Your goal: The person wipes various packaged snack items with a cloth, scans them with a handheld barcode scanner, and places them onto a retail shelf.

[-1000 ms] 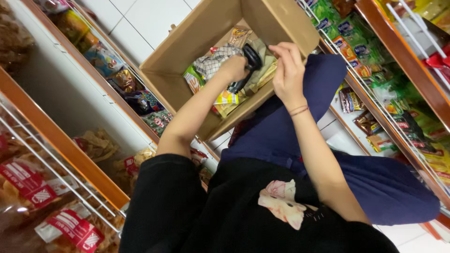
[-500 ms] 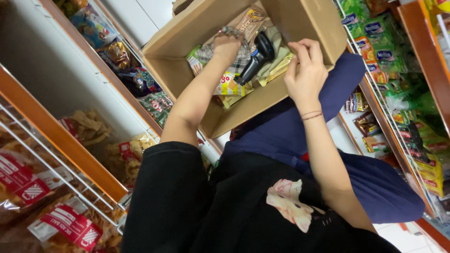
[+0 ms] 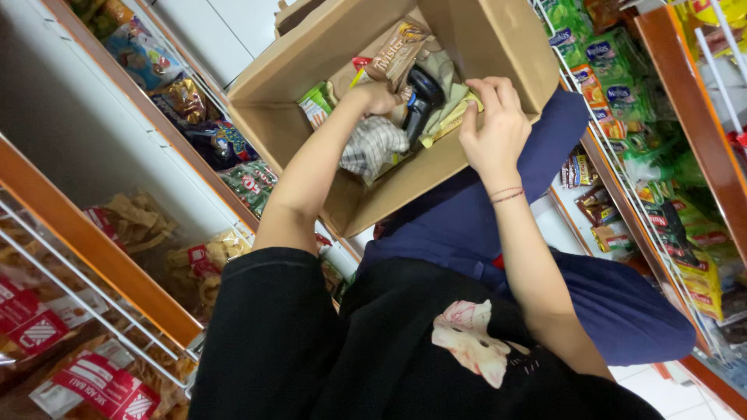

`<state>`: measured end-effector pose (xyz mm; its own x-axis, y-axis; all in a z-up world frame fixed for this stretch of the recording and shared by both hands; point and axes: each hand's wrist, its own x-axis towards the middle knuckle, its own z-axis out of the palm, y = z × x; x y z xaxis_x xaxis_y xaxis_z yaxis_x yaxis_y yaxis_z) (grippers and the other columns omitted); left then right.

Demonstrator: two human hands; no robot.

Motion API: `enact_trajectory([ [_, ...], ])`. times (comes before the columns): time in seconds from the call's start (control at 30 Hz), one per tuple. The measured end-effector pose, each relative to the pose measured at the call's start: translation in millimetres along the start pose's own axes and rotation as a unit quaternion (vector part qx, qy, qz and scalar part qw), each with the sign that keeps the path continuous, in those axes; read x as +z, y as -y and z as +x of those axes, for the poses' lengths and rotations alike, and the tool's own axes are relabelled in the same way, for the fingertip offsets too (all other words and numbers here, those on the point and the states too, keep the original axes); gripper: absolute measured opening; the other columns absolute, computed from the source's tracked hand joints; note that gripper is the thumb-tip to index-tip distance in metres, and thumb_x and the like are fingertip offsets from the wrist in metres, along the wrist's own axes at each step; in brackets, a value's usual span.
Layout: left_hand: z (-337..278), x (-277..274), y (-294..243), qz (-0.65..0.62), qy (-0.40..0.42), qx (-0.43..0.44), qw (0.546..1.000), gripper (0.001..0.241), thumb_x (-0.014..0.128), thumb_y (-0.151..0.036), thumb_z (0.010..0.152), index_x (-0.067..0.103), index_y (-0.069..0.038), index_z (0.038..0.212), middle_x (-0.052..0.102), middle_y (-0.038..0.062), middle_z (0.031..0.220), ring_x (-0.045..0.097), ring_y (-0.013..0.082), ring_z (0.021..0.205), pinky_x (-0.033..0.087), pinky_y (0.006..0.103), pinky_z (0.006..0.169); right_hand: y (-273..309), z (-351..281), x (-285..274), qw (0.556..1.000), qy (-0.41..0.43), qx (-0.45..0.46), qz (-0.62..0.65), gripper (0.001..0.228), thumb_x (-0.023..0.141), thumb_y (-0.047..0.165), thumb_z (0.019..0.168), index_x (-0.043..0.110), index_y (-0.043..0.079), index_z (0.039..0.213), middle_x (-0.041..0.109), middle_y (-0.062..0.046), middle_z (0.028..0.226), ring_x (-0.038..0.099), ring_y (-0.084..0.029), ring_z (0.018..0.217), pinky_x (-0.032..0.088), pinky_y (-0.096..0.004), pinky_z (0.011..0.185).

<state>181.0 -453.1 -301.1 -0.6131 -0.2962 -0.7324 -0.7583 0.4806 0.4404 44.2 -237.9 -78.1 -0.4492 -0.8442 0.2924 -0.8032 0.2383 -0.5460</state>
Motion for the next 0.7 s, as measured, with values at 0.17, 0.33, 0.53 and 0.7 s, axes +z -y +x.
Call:
enact_trajectory([
  [0.17,-30.0,32.2,-41.1,0.015,-0.066,-0.056,0.996,0.077,0.069,-0.068,0.078,0.072,-0.001,0.117,0.069,0.02,0.122,0.067,0.0345,0.116,0.051,0.0446,0.101,3.6,-5.1,-0.8,1.0,-0.006,0.0,0.001,0.023,0.068,0.002,0.092,0.071,0.009,0.114,0.065,-0.008,0.109,0.066,-0.029,0.102,0.055,-0.04,0.083],
  [0.33,-35.0,65.5,-79.0,0.041,-0.172,-0.087,0.98,0.089,0.082,-0.057,0.071,0.056,0.002,0.133,0.07,0.015,0.122,0.067,0.029,0.116,0.043,0.0488,0.108,1.0,-13.1,-1.9,1.0,-0.01,0.005,0.003,0.021,0.069,0.002,0.091,0.07,0.008,0.111,0.066,-0.008,0.108,0.067,-0.029,0.1,0.054,-0.039,0.083],
  [0.53,-13.3,93.0,-74.3,-0.053,-0.216,-0.14,0.965,0.126,0.088,-0.042,0.065,0.014,0.009,0.153,0.07,0.017,0.12,0.068,0.0302,0.11,0.041,0.0475,0.109,-2.9,-22.8,-4.2,1.0,-0.008,0.02,-0.002,0.022,0.069,0.002,0.09,0.07,0.008,0.111,0.066,-0.008,0.106,0.067,-0.028,0.098,0.055,-0.039,0.082],
  [0.7,-18.4,84.1,-66.4,-0.041,-0.19,-0.107,0.975,0.102,0.092,-0.044,0.058,0.046,-0.001,0.138,0.069,0.016,0.122,0.067,0.0302,0.114,0.049,0.0458,0.101,-4.3,-26.2,-7.3,1.0,-0.005,0.021,0.007,0.022,0.069,0.001,0.091,0.07,0.007,0.112,0.067,-0.008,0.106,0.068,-0.027,0.098,0.055,-0.039,0.083],
])
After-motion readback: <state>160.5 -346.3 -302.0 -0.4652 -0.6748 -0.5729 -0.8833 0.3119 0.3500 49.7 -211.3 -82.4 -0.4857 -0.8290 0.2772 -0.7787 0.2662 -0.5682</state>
